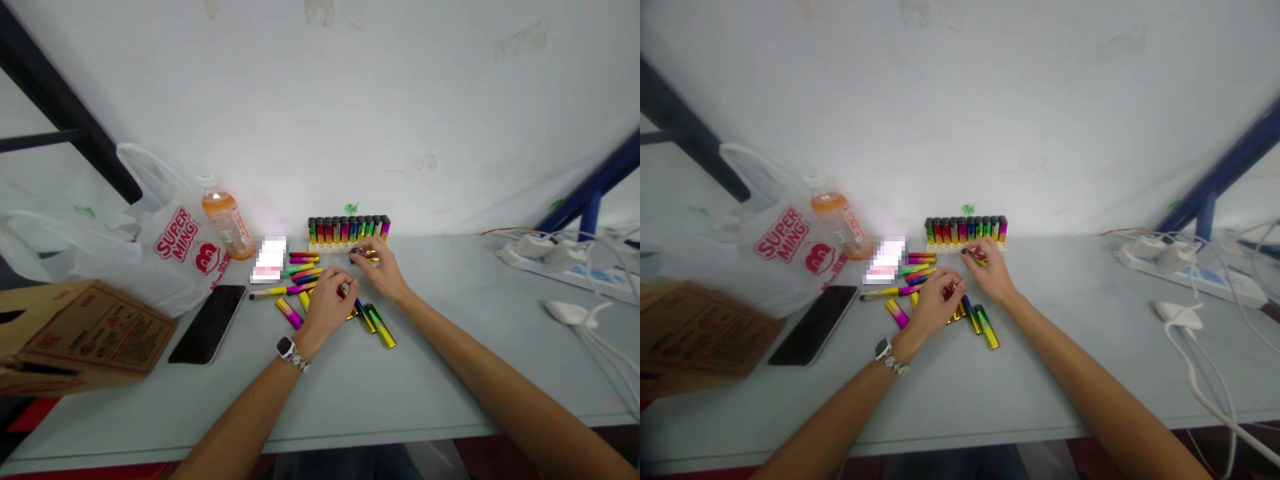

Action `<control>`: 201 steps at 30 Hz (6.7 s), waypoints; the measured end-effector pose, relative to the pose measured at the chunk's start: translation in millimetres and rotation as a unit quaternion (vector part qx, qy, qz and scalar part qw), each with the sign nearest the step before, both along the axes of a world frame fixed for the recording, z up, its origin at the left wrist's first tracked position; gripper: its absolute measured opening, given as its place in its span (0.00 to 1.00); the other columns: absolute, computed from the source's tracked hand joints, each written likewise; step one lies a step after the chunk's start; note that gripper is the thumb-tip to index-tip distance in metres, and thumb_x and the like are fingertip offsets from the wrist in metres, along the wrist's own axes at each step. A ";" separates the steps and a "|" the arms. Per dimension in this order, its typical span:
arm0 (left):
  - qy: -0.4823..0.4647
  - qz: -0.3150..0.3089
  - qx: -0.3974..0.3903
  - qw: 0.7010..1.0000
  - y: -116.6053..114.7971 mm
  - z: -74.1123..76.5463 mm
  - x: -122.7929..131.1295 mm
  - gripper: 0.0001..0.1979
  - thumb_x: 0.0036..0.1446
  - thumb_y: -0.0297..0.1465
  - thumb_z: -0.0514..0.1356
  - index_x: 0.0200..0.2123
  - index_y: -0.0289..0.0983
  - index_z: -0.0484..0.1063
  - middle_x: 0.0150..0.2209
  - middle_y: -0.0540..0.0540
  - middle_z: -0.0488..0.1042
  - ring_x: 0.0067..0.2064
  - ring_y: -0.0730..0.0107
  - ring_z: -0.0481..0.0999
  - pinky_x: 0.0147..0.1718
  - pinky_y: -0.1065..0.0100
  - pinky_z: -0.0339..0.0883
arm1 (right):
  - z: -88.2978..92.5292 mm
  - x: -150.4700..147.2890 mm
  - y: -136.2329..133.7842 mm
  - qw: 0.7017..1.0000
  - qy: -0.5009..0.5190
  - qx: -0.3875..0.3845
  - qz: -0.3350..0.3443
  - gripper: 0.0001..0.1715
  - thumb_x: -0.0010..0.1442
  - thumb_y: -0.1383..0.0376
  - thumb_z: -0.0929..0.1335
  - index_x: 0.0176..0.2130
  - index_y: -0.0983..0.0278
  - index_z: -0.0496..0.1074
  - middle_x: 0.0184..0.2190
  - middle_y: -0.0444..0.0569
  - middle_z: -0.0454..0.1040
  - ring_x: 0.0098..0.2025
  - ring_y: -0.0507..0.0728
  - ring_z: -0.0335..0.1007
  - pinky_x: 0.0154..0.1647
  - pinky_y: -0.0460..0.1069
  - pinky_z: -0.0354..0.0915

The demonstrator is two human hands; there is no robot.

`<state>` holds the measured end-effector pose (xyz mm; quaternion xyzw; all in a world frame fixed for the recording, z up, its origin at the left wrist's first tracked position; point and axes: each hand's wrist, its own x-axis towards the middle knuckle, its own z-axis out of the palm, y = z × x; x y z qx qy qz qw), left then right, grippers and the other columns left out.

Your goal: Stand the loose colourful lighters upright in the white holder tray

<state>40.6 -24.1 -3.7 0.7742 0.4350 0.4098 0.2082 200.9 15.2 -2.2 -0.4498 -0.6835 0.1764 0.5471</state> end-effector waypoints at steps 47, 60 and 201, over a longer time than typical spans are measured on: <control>0.114 0.027 -0.009 0.993 -3.1 0.6 -41.2 0.10 0.63 0.32 0.58 0.29 0.38 0.73 0.35 0.45 0.73 0.42 0.62 0.73 0.41 0.62 0.65 | 54.2 -110.2 71.9 0.797 -0.590 -0.119 0.053 0.17 0.59 0.63 0.67 0.46 0.62 0.80 0.46 0.60 0.80 0.47 0.67 0.77 0.44 0.56 0.70; 0.099 0.004 -0.028 0.995 -3.2 4.0 -37.4 0.12 0.63 0.30 0.56 0.26 0.38 0.69 0.31 0.47 0.71 0.38 0.65 0.71 0.37 0.64 0.63 | 40.6 -34.5 45.3 0.835 -0.522 -0.176 -0.003 0.20 0.55 0.53 0.69 0.40 0.65 0.76 0.37 0.56 0.80 0.38 0.62 0.76 0.34 0.50 0.63; 0.126 -0.050 0.021 0.991 5.6 2.7 -25.0 0.13 0.64 0.33 0.55 0.26 0.38 0.67 0.29 0.48 0.72 0.35 0.65 0.70 0.37 0.63 0.61 | 13.7 -0.8 23.9 0.905 -0.421 -0.034 -0.060 0.17 0.53 0.68 0.67 0.45 0.65 0.73 0.45 0.56 0.66 0.47 0.64 0.67 0.50 0.56 0.61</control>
